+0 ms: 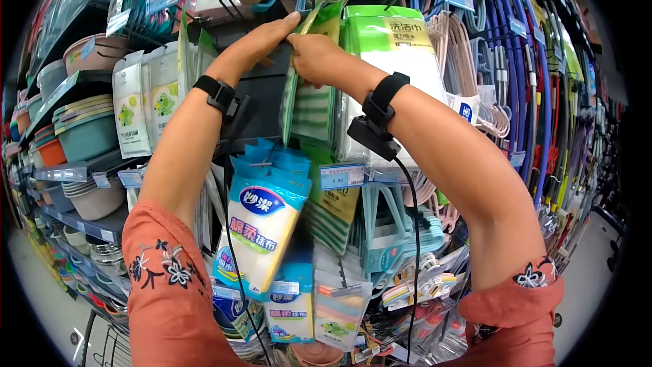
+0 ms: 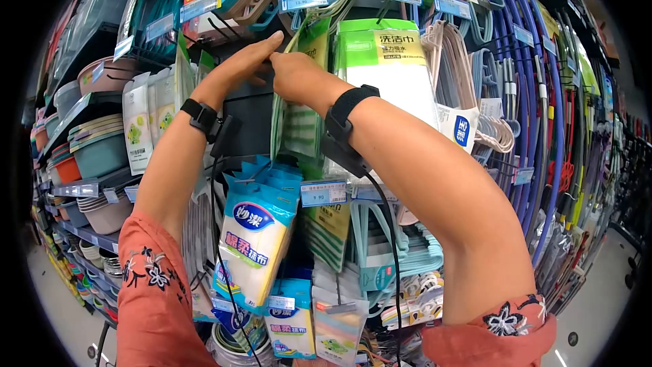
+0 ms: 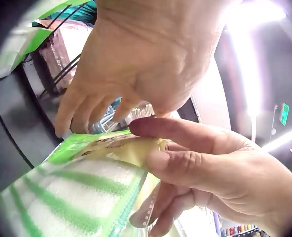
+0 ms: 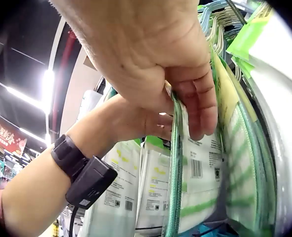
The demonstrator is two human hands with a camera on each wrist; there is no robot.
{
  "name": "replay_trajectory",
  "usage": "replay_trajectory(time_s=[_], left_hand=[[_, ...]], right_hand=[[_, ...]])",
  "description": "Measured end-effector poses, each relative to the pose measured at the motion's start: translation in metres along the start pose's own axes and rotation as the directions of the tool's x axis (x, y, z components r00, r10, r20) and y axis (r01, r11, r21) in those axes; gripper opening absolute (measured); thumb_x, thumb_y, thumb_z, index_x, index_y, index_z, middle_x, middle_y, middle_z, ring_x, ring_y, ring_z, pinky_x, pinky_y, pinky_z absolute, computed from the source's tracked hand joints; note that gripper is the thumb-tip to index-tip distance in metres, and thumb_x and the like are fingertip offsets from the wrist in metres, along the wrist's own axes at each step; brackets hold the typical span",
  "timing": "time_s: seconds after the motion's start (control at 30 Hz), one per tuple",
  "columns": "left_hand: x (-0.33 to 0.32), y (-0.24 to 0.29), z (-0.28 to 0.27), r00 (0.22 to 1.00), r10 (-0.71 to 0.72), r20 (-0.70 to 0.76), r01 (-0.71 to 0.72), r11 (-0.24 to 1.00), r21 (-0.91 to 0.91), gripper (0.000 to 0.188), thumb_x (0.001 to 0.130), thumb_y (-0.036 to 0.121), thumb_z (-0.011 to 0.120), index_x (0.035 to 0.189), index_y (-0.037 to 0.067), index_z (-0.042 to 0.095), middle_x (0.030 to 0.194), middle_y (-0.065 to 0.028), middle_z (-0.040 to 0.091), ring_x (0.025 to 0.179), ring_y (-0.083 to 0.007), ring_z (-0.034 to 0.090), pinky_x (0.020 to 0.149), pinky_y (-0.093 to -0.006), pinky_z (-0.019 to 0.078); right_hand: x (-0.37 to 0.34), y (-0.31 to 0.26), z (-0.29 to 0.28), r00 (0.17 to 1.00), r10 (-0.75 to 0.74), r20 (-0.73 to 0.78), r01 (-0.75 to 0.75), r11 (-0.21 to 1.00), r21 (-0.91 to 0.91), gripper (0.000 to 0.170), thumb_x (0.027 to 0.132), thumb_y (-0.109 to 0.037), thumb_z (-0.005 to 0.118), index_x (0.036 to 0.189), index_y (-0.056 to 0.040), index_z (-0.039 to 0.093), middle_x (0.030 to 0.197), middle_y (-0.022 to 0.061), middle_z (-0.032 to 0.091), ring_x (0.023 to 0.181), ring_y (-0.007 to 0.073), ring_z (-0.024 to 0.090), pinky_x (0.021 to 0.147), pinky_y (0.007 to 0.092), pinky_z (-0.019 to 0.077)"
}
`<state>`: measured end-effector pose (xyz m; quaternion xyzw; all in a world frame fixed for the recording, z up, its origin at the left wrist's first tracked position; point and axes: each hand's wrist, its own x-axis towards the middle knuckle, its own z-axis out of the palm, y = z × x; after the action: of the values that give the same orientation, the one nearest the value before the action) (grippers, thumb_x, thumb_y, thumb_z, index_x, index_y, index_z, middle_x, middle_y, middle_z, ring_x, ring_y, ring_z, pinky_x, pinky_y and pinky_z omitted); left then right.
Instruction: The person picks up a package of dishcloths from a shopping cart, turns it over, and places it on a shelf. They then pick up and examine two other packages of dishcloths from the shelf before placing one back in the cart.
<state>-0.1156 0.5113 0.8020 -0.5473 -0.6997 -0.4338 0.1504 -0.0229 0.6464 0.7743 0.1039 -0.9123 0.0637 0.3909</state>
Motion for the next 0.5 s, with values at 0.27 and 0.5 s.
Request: replay_trajectory(time_s=[0.27,0.5], left_hand=[[-0.023,-0.008,0.009,0.996,-0.071,0.059,0.067,0.996,0.059,0.104,0.087,0.082,0.040,0.153,0.002,0.030,0.153,-0.0337,0.029,0.138,-0.0536,0.034,0.103,-0.0624,0.0406],[-0.059,-0.005,0.012,0.997,-0.080,0.005,0.078,0.989,0.129,0.095,0.089,0.079,0.040,0.148,0.004,0.041,0.146,-0.0256,0.044,0.130,-0.0429,0.049,0.098,-0.0519,0.0466]], right_hand=[[0.003,0.029,-0.018,0.978,0.208,0.024,-0.206,0.935,0.290,0.029,0.090,-0.004,0.051,0.115,0.0070,0.058,0.094,0.0261,0.070,0.070,0.0363,0.073,0.054,0.0423,0.0606],[-0.013,0.044,-0.031,0.971,0.221,0.088,-0.237,0.917,0.320,0.053,0.090,-0.005,0.045,0.143,0.0016,0.043,0.106,0.0234,0.068,0.068,0.0286,0.071,0.056,0.0362,0.0617]])
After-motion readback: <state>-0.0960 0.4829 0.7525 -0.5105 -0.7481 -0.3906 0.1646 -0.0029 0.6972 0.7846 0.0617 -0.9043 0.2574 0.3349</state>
